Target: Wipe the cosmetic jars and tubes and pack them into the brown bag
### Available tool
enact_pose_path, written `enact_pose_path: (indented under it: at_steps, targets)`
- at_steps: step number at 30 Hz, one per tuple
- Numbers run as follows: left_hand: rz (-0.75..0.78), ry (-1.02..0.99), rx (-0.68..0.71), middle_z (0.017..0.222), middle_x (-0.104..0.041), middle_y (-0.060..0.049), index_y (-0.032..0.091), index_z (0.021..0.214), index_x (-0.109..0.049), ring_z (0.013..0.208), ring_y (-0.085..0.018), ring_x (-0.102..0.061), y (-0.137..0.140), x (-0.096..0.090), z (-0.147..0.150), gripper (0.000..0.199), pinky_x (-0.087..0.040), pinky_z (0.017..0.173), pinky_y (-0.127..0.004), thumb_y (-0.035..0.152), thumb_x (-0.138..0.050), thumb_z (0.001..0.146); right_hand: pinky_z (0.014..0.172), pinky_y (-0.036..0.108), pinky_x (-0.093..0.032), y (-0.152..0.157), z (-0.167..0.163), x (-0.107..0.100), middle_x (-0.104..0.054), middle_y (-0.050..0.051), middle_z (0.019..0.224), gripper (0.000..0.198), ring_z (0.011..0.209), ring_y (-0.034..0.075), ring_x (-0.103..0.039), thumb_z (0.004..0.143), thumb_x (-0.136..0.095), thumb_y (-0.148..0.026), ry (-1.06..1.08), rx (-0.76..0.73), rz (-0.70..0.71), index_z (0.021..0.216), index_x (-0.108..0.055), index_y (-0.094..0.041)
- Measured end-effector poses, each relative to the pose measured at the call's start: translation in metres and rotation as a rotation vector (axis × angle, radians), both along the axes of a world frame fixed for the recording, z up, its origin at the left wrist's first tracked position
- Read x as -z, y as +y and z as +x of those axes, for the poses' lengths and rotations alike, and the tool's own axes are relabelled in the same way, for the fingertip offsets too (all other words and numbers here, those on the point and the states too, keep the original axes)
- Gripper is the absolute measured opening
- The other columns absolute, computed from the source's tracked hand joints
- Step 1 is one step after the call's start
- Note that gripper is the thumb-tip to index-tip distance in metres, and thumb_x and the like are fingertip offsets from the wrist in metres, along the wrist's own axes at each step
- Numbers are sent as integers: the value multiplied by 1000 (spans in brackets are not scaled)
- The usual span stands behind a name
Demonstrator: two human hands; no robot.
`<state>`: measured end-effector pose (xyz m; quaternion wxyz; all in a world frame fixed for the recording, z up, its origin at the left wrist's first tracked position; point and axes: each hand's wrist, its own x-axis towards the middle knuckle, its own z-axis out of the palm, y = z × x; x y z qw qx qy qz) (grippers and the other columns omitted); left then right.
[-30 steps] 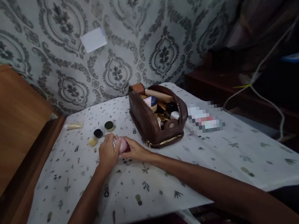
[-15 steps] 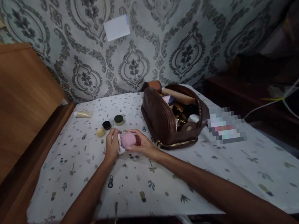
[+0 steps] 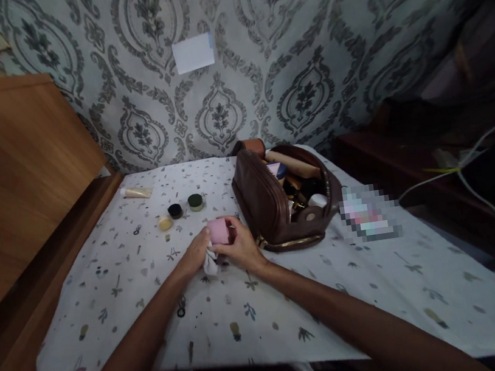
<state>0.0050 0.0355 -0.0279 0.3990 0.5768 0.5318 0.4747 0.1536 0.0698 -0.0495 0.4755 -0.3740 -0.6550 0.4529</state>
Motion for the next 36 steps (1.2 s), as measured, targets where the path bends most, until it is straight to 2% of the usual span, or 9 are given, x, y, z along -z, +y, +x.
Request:
enact_pose_path:
  at_steps: [3, 6, 11, 17, 21, 24, 28, 31, 36]
  targets:
    - [-95, -48, 109, 81, -74, -9, 16, 95, -70, 81, -25, -70, -5, -9, 3, 65, -57, 76, -38, 77, -50, 82, 86, 37, -51, 0, 1, 0, -62, 6, 106, 61, 97, 23, -59, 58, -87, -38, -66, 69, 77, 109, -59, -19]
    - [-216, -100, 183, 59, -68, -5, 15, 86, -69, 55, -21, -64, -8, -13, 4, 65, -52, 54, -32, 77, -50, 82, 88, 37, -50, 2, 2, 1, -60, 5, 104, 58, 97, 23, -59, 59, -88, -35, -77, 74, 111, 108, -60, -20]
    - [-235, -79, 166, 55, -64, -1, 17, 92, -63, 43, -17, -57, -6, -10, 1, 59, -42, 42, -27, 74, -48, 84, 87, 35, -50, 6, 4, 0, -57, 5, 104, 55, 99, 22, -58, 63, -85, -35, -14, 38, 96, 109, -59, -19]
    - [85, 209, -82, 67, -54, 3, 22, 78, -51, 65, -15, -53, -3, -8, -4, 40, -44, 63, -28, 60, -47, 92, 85, 34, -48, 3, 5, -7, -59, 3, 99, 51, 92, 21, -58, 62, -82, -38, -49, 70, 98, 101, -56, -20]
    - [130, 247, -197, 73, -52, 3, 23, 82, -48, 75, -17, -53, -4, -8, -7, 36, -44, 73, -29, 54, -37, 98, 76, 31, -48, -2, 4, -9, -61, 0, 91, 50, 83, 19, -58, 62, -79, -40, -118, 27, 54, 102, -54, -21]
    - [143, 226, -270, 81, -55, 1, 23, 90, -50, 81, -18, -55, -3, -8, -10, 35, -45, 79, -30, 52, -34, 99, 78, 31, -48, -5, 3, -9, -64, 1, 94, 47, 85, 20, -60, 65, -77, -36, -143, -31, 103, 105, -56, -20]
    - [138, 202, -223, 82, -59, -1, 22, 88, -55, 82, -18, -56, 3, -6, -12, 37, -46, 79, -29, 54, -39, 97, 91, 36, -47, -5, 3, -6, -64, 5, 107, 52, 101, 23, -60, 65, -81, -29, -192, -109, 201, 112, -61, -20]
    - [130, 175, -185, 87, -66, -3, 20, 92, -62, 86, -20, -60, 5, -6, -14, 37, -48, 80, -30, 52, -45, 94, 91, 38, -48, -3, 3, -2, -62, 6, 107, 61, 101, 24, -60, 63, -85, -27, -259, -113, 208, 120, -63, -20]
    - [217, 228, -120, 108, -68, -10, 18, 107, -71, 107, -24, -61, 3, -11, -14, 37, -46, 98, -37, 42, -45, 95, 89, 39, -49, -1, 2, 2, -62, 6, 104, 61, 98, 24, -60, 65, -83, -27, -327, -99, 209, 122, -64, -20]
